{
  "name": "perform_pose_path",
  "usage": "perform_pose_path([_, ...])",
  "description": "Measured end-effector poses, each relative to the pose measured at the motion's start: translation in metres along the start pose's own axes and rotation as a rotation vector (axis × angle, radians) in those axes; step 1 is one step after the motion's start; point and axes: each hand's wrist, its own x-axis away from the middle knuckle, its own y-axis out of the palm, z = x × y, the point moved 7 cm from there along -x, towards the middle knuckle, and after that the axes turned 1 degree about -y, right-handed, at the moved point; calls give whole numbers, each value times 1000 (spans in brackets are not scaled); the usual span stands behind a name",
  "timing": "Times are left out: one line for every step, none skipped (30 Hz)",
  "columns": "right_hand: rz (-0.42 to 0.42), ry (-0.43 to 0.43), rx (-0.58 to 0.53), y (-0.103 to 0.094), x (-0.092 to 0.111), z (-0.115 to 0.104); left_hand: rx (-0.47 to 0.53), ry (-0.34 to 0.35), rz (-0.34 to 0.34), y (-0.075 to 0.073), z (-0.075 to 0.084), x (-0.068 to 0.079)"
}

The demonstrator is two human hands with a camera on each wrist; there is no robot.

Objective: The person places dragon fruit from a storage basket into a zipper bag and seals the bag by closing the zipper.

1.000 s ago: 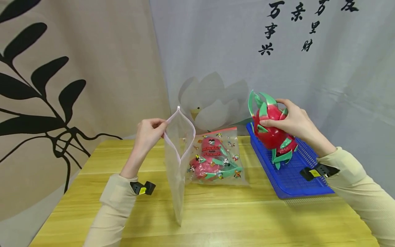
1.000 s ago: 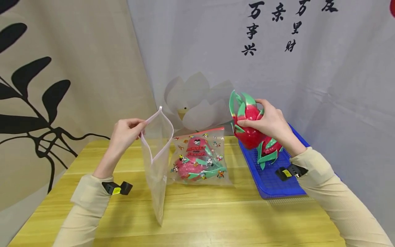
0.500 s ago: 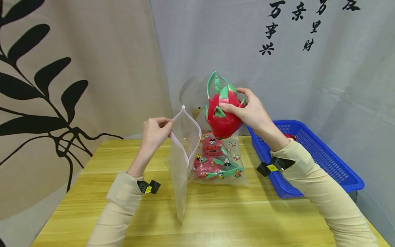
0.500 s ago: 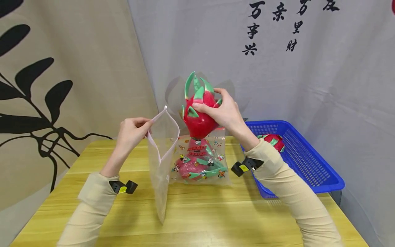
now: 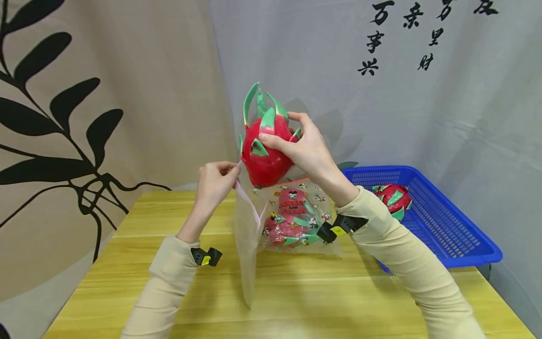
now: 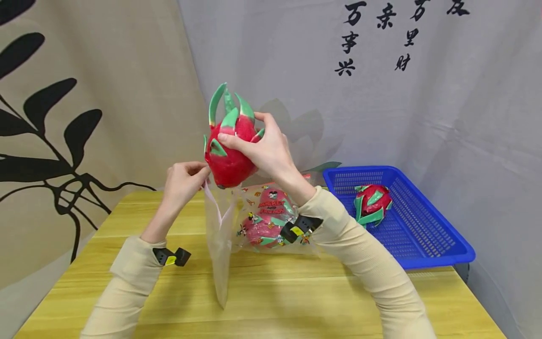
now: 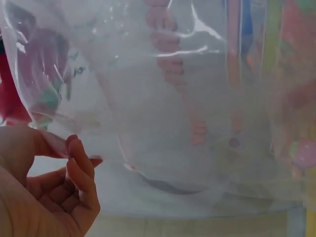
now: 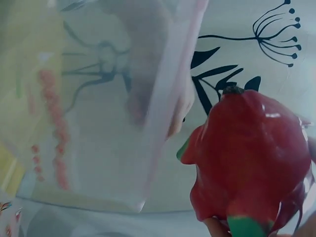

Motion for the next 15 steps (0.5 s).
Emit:
perform_pose_path([3,-6,-4,2,0,-2,-4,0,3,0,0,0])
perform_pose_path([5,-12,-4,4,0,-4,-5,1,6,-1,0,0])
perform_pose_path([6,-15,-5,6,0,-5,-3,-3,7,-1,0,0])
perform_pose_path([5,-14,-6,9,1,-5,4,-8,5,-1,0,0])
perform_pose_path([0,-13,-10,12,1,-4,16,-17,3,-2,0,0])
perform_pose_path([-6,-9,-16,14,2,-2,30,-27,3,-3,-1,0])
perform_pose_path([-9,-1,-11,17,3,1,40,-34,7,-4,-2,-1])
perform_pose_path([-9,4,1,19,3,4,48,-38,10,-5,-2,-1])
perform_pose_path([-9,8,13,21,4,7,52,-42,13,-6,-2,-1])
perform_pose_path([-8,12,31,22,5,9,54,-42,15,-7,-2,0])
perform_pose_path([-6,10,53,23,5,12,50,-39,22,-9,-2,0])
perform_pose_path([-5,10,75,25,6,15,41,-34,32,-10,-1,0])
perform_pose_path([-4,8,102,26,6,17,33,-28,40,-11,0,1])
perform_pose_path([-6,3,122,27,7,19,25,-21,47,-12,1,1])
perform_pose_path([-12,3,139,28,8,20,21,-15,57,-13,2,2])
